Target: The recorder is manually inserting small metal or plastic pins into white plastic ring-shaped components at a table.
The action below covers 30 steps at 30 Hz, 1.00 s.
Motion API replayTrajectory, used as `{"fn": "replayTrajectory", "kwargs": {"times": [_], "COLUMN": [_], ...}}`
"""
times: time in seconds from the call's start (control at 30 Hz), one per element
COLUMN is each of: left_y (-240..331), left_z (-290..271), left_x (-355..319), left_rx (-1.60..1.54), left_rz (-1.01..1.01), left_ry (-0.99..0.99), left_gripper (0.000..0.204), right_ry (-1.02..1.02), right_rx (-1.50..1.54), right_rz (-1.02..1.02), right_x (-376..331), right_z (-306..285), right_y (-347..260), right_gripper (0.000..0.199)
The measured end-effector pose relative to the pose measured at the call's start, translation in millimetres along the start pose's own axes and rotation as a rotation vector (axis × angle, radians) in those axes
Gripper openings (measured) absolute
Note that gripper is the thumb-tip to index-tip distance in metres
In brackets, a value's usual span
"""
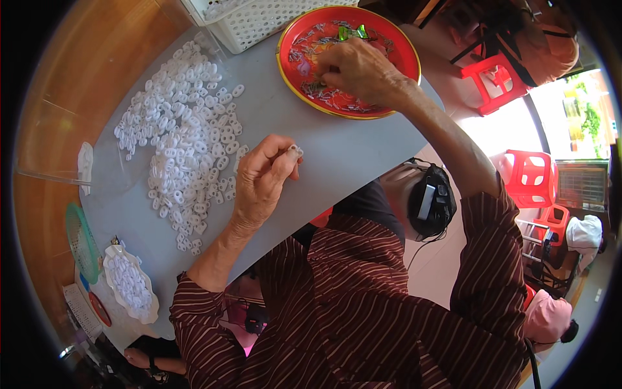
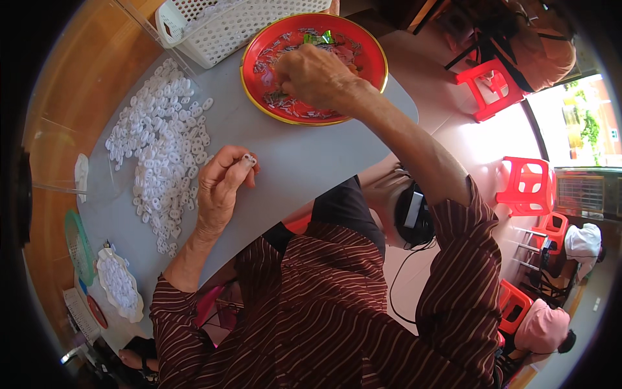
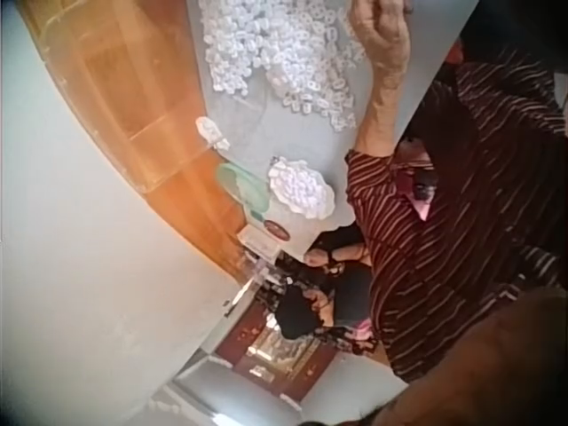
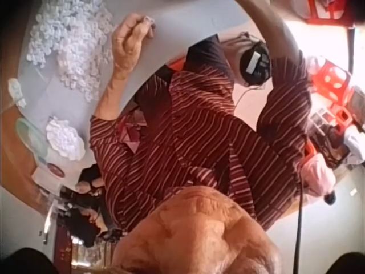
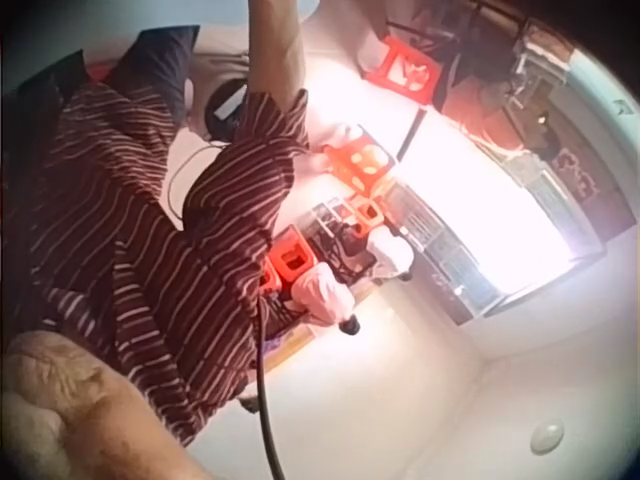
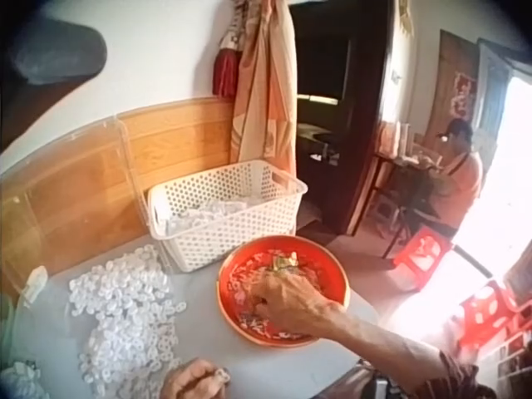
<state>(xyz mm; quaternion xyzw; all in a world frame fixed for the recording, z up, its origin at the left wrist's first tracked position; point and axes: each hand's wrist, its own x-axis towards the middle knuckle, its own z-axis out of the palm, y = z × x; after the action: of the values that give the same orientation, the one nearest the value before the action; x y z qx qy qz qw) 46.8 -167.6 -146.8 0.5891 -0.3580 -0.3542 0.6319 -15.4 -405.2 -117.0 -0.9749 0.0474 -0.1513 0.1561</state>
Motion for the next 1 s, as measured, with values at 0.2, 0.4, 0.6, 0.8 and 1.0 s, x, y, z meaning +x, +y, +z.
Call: {"fn": "replayTrajectory", "kwargs": {"times": [0.2,0.4,0.6,0.8,1.0], "left_y": [-1.2,-0.3,1.4,0.9,1.2], "left_z": [1.1,1.6,1.9,1.4,1.9], "left_x": [0.5,-0.4,-0.7,-0.4,-1.3], "left_rx": [0.015,0.027,0.018,0.003,0.002], "left_rz": [-0.008,-0.007,-0.016,-0.018,-0.041], "left_ry": [-0.002,0.009,0.002,-0.006,0.000], "left_gripper": [0.011,0.012,0.012,0.013,0.013], "right_ry": [-0.098,0.026,-0.122,-0.060,-0.079], "right_rx": [0.065,-0.132,-0.094,0.039,0.056], "right_rz": [0.081,-0.079,0.054,-0.029,0.054], "right_x": [0.2,16.0,28.4,29.9,28.9], "right_z": [-10.8,7.9,3.3,2.2,-11.4], "right_y": [1.6,-0.6,-1.4,6.9,5.2], "right_gripper": [0.008,0.009,0.009,0.010,0.011]}}
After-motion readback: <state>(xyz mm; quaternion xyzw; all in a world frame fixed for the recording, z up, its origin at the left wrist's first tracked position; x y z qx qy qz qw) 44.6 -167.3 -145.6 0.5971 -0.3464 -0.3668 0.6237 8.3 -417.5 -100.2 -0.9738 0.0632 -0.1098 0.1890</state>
